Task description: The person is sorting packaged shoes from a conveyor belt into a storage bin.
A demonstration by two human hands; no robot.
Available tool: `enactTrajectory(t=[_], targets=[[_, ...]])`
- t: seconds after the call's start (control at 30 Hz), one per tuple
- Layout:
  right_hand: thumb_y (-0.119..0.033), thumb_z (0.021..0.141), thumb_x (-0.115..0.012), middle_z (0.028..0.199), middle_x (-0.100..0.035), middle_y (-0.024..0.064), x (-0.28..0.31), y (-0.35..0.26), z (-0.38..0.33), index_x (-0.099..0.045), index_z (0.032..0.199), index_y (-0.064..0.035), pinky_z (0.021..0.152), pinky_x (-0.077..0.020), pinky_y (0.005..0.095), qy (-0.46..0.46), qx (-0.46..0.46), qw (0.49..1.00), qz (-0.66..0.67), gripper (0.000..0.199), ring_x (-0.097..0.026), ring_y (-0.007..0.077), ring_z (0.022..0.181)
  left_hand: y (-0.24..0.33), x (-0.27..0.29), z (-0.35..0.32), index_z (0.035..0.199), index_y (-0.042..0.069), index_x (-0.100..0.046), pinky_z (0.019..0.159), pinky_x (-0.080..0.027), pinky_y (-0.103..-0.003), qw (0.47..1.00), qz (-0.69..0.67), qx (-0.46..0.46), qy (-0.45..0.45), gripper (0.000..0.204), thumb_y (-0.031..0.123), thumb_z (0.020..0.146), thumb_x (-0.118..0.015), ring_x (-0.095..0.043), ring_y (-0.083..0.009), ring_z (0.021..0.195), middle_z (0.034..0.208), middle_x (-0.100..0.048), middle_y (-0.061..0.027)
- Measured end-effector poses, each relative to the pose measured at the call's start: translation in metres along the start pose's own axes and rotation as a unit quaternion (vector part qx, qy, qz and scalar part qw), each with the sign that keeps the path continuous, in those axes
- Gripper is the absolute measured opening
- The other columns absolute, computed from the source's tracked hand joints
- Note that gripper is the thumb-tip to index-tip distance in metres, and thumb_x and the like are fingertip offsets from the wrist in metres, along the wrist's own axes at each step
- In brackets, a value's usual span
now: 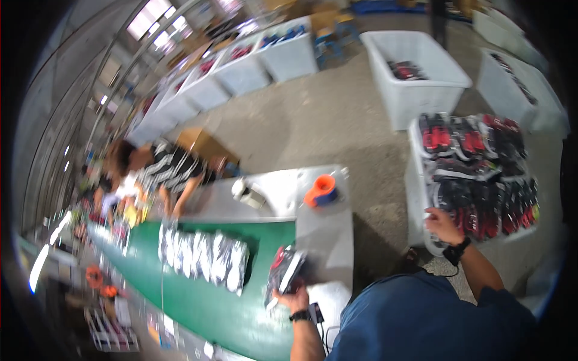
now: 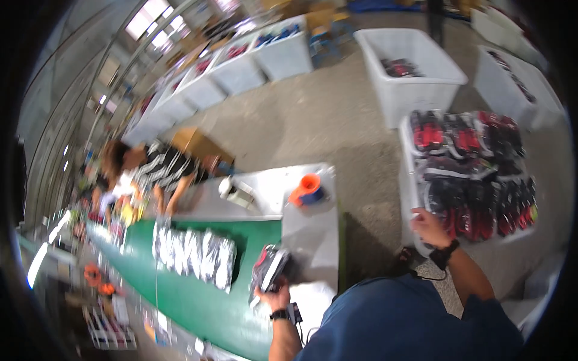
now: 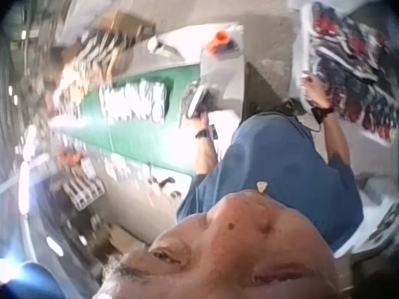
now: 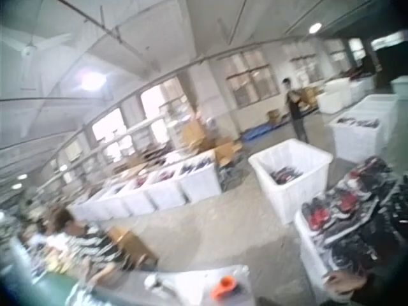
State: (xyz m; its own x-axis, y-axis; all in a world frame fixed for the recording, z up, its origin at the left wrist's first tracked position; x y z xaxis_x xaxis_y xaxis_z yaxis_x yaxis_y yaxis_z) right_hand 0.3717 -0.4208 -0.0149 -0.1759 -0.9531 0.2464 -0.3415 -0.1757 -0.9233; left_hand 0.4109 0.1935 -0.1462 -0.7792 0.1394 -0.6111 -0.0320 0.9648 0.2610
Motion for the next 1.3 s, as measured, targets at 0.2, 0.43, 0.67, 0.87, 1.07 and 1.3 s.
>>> enactTrajectory(t=[0.2,0.43,0.67,0.87,1.07,1.3], targets=[[-0.015,0.100,-0.060,0.094,-0.064,0.0055,0.030,0.046,0.004,-0.049,0.137,-0.0053,0.063,-0.0535,0.0230,0.046,-0.048,0.996,0.058,0.040,-0.065,0.0104,0.075,-0.001,-0.083,-0.082,0.131,0.015,-0.063,0.105,-0.046,-0.053,0.986,0.012,-0.025,-0.166,0.057,0.051,0.088,-0.054,-0.057,-0.0295,0.124,0.136,-0.063,-0.0062],[-0.021,0.101,-0.060,0.102,-0.065,0.0040,-0.071,-0.118,0.028,-0.056,0.132,-0.0016,0.071,-0.0519,0.0252,-0.105,0.082,0.986,0.103,0.037,-0.064,0.0108,0.086,-0.041,-0.153,-0.154,0.145,0.012,-0.052,0.112,-0.042,-0.049,0.939,0.043,0.067,-0.335,0.063,0.057,0.101,-0.045,-0.055,-0.0320,0.129,0.144,-0.057,-0.0083],[-0.029,0.105,-0.058,0.135,-0.060,0.0119,-0.192,-0.197,-0.008,-0.039,0.151,0.0006,0.100,-0.0471,0.0318,-0.312,0.018,0.933,0.179,0.058,-0.057,0.0160,0.120,-0.087,-0.153,-0.157,0.151,0.011,-0.045,0.115,-0.038,-0.050,0.929,0.158,0.069,-0.327,0.064,0.055,0.105,-0.039,-0.051,-0.0337,0.134,0.150,-0.051,-0.0113],[-0.035,0.107,-0.052,0.137,-0.057,0.0164,-0.189,-0.216,-0.031,-0.037,0.150,0.0085,0.104,-0.0436,0.0305,-0.286,0.053,0.937,0.196,0.063,-0.055,0.0168,0.123,-0.100,-0.143,-0.134,0.152,0.012,-0.043,0.112,-0.043,-0.050,0.912,0.238,0.091,-0.320,0.073,0.063,0.101,-0.040,-0.052,-0.0340,0.132,0.148,-0.052,-0.0120],[-0.037,0.109,-0.045,0.138,-0.057,0.0166,-0.147,-0.207,-0.025,-0.033,0.151,0.0082,0.107,-0.0422,0.0314,-0.226,0.048,0.944,0.236,0.062,-0.053,0.0168,0.126,-0.133,-0.177,-0.160,0.152,0.010,-0.041,0.112,-0.043,-0.054,0.922,0.298,0.025,-0.244,0.078,0.067,0.099,-0.044,-0.051,-0.0357,0.132,0.151,-0.048,-0.0129],[-0.039,0.110,-0.041,0.147,-0.051,0.0168,-0.076,-0.176,-0.017,-0.038,0.153,-0.0003,0.111,-0.0393,0.0353,-0.274,0.042,0.945,0.172,0.058,-0.050,0.0223,0.135,-0.135,-0.207,-0.166,0.155,0.008,-0.033,0.111,-0.044,-0.044,0.789,0.384,-0.042,-0.478,0.081,0.027,0.088,-0.074,-0.054,-0.0297,0.130,0.147,-0.050,-0.0166]])
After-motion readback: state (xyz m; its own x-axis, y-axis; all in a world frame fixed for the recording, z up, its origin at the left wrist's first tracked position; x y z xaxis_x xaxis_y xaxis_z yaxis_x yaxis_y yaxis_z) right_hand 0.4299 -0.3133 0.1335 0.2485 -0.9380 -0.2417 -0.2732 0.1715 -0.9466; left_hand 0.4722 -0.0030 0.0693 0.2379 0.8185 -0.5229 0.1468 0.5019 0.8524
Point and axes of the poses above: each hand's wrist, its own z-axis towards the middle knuckle, its own x-axis out of the back of the hand, y = z × x, the point moved 9 cm from there along z, towards the middle knuckle
